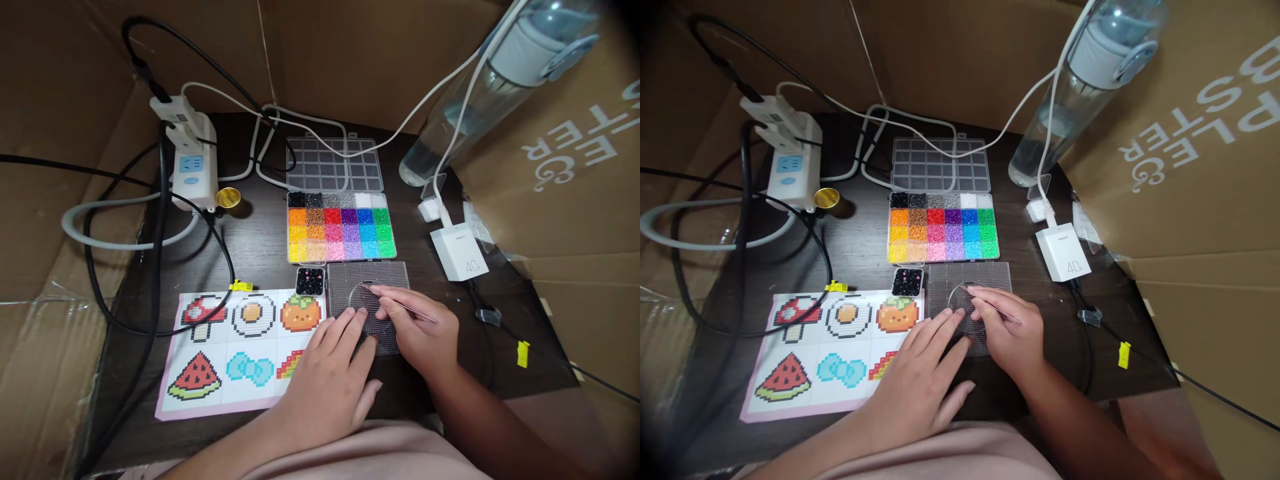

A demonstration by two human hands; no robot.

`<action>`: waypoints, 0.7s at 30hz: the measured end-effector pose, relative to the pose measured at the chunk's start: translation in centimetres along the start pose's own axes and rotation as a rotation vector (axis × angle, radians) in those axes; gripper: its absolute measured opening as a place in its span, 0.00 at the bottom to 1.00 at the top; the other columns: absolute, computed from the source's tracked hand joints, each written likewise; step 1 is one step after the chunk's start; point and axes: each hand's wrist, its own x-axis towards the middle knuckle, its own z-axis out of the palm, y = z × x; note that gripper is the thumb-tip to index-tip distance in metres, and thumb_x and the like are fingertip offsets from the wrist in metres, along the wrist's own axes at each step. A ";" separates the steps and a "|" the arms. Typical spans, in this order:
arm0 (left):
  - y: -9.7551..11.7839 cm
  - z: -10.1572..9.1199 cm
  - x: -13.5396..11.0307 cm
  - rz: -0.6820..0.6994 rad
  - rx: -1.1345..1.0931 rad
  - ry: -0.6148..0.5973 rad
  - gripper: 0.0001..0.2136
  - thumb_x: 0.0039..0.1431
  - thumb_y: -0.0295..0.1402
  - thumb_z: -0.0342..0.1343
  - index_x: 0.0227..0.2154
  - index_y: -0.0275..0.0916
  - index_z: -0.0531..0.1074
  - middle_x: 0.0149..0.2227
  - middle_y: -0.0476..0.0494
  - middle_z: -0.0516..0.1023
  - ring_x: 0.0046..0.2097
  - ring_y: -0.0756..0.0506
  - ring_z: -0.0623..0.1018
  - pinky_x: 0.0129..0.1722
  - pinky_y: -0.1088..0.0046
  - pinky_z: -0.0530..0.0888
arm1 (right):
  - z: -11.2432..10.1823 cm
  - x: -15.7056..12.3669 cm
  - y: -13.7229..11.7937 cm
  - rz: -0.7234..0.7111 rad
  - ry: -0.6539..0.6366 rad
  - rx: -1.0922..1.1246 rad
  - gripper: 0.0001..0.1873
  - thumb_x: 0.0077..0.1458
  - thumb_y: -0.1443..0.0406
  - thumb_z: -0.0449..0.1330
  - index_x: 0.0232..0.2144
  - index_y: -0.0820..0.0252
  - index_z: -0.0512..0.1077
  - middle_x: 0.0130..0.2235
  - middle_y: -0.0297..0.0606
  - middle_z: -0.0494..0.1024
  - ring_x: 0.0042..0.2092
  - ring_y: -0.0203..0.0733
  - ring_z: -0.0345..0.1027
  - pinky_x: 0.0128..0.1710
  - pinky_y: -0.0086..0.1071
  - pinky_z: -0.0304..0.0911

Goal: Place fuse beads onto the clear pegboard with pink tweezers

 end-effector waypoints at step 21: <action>0.0 0.0 0.1 -0.002 -0.004 0.010 0.22 0.62 0.41 0.56 0.55 0.37 0.68 0.64 0.32 0.63 0.65 0.34 0.63 0.61 0.52 0.65 | -0.1 0.1 -0.2 0.011 -0.020 -0.039 0.11 0.57 0.69 0.61 0.39 0.55 0.82 0.33 0.38 0.85 0.32 0.41 0.80 0.33 0.34 0.78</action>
